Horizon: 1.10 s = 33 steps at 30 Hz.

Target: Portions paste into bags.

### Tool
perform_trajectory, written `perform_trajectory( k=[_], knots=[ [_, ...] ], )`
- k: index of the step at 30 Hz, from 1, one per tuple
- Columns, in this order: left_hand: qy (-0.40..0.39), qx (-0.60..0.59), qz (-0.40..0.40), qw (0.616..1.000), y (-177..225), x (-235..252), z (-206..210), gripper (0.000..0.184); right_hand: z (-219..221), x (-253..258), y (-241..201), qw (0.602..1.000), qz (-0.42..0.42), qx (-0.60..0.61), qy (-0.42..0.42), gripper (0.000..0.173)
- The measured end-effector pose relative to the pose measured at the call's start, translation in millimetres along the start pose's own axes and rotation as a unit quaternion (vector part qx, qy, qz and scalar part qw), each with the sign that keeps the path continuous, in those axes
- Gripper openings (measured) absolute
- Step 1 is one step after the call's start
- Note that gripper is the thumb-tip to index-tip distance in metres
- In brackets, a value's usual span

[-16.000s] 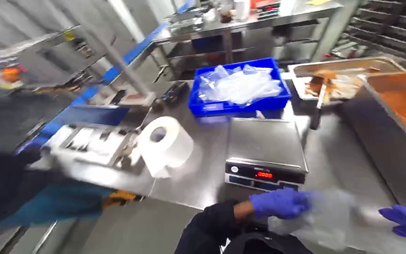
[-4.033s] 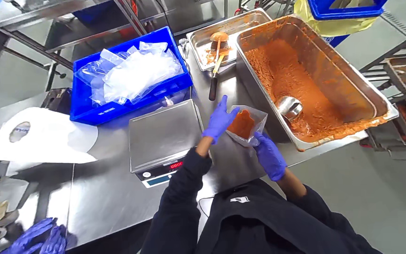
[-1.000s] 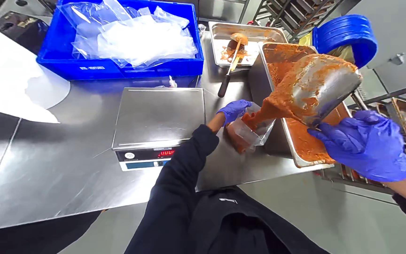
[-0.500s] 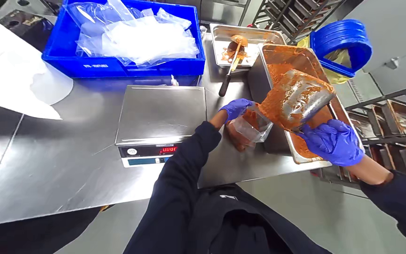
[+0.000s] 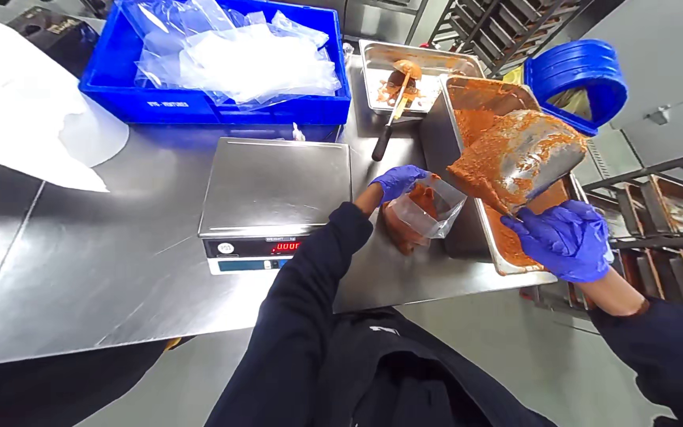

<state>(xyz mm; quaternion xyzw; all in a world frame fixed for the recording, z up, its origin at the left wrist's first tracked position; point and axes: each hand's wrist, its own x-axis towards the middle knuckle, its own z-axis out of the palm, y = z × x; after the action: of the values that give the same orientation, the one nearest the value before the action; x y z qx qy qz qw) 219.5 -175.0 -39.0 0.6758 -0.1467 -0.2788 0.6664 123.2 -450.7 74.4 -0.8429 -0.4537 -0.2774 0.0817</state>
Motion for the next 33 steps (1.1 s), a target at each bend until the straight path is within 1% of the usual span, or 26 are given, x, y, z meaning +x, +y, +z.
perform_trajectory(
  k=[1,2,3,4,5,7,9,11,13,14,15,17,19,21,22,23,24,26,27,28,30,31,32,33],
  knots=[
    [-0.011,0.017,0.015,1.0,-5.0,1.4,-3.4,0.032,2.3,-1.0,-1.3,0.999,-0.009,-0.047,0.014,0.024],
    [-0.011,0.002,0.015,1.0,-8.3,3.2,-4.2,0.032,4.1,-0.8,-1.2,0.995,-0.012,-0.094,0.033,0.023],
    [0.0,-0.043,0.002,0.999,-9.4,4.7,-2.7,0.028,5.4,-1.1,-3.0,0.993,-0.011,-0.111,0.042,0.022],
    [0.006,-0.083,-0.013,0.996,-9.6,5.5,-1.7,0.025,5.8,0.4,-5.3,0.993,0.011,-0.106,0.05,0.024],
    [0.006,-0.106,-0.023,0.994,-8.8,5.2,-1.9,0.024,5.9,3.0,-8.2,0.993,0.057,-0.076,0.064,0.029],
    [0.001,-0.091,-0.023,0.996,-9.1,6.1,-3.0,0.025,1.8,9.9,-14.8,0.98,0.184,-0.013,0.069,0.031],
    [-0.002,-0.08,-0.016,0.997,-12.7,7.4,-4.1,0.027,-4.0,17.1,-18.7,0.947,0.314,0.042,0.059,0.03],
    [-0.004,-0.082,-0.005,0.997,-15.8,7.9,-5.3,0.028,-8.6,23.0,-17.8,0.897,0.424,0.106,0.063,0.022],
    [-0.008,-0.065,-0.001,0.998,-16.8,7.6,-7.1,0.031,-12.7,27.3,-15.9,0.838,0.507,0.176,0.096,0.009],
    [-0.009,-0.052,0.001,0.999,-16.4,7.2,-7.6,0.031,-15.3,28.2,-14.7,0.811,0.534,0.21,0.117,0.012],
    [-0.01,-0.038,0.005,0.999,-16.8,7.0,-8.1,0.032,-18.7,27.1,-12.5,0.789,0.546,0.243,0.14,0.017],
    [-0.02,0.0,0.018,1.0,-19.8,6.3,-11.5,0.035,-26.6,18.9,-3.7,0.76,0.548,0.293,0.19,0.023],
    [-0.022,-0.012,0.017,1.0,-26.2,7.8,-13.6,0.035,-36.6,2.8,12.3,0.747,0.536,0.323,0.225,0.025],
    [-0.014,-0.039,0.004,0.999,-29.0,8.0,-13.2,0.035,-47.2,-18.8,34.4,0.744,0.546,0.318,0.216,0.019],
    [-0.014,-0.046,-0.003,0.999,-28.2,7.1,-13.4,0.036,-50.8,-26.8,46.4,0.743,0.57,0.292,0.195,0.016],
    [-0.006,-0.071,-0.017,0.997,-26.6,6.5,-11.5,0.036,-53.4,-32.0,57.6,0.74,0.606,0.25,0.149,0.011],
    [-0.002,-0.099,-0.032,0.995,-24.0,5.1,-10.0,0.036,-53.9,-33.6,67.1,0.735,0.646,0.192,0.073,0.007],
    [-0.001,-0.132,-0.047,0.99,-20.1,1.6,-9.5,0.038,-41.7,-30.4,82.2,0.702,0.693,0.115,-0.113,0.026],
    [-0.002,-0.133,-0.046,0.99,-18.3,-1.1,-9.8,0.039,-27.4,-32.2,90.6,0.684,0.693,0.107,-0.204,0.031],
    [-0.006,-0.131,-0.043,0.99,-16.9,-4.0,-10.5,0.04,-9.5,-39.6,99.0,0.673,0.675,0.107,-0.284,0.032],
    [-0.01,-0.129,-0.043,0.991,-17.1,-9.1,-11.0,0.042,24.2,-61.3,110.6,0.654,0.608,0.127,-0.431,0.03],
    [-0.014,-0.126,-0.044,0.991,-19.6,-10.4,-11.9,0.044,35.0,-68.2,111.2,0.656,0.57,0.127,-0.477,0.03],
    [-0.017,-0.123,-0.045,0.991,-21.7,-11.9,-13.2,0.045,39.3,-69.0,108.5,0.676,0.537,0.111,-0.492,0.03],
    [-0.016,-0.119,-0.045,0.992,-23.6,-13.6,-13.9,0.047,36.0,-63.4,103.3,0.711,0.51,0.092,-0.474,0.03]
  ],
)
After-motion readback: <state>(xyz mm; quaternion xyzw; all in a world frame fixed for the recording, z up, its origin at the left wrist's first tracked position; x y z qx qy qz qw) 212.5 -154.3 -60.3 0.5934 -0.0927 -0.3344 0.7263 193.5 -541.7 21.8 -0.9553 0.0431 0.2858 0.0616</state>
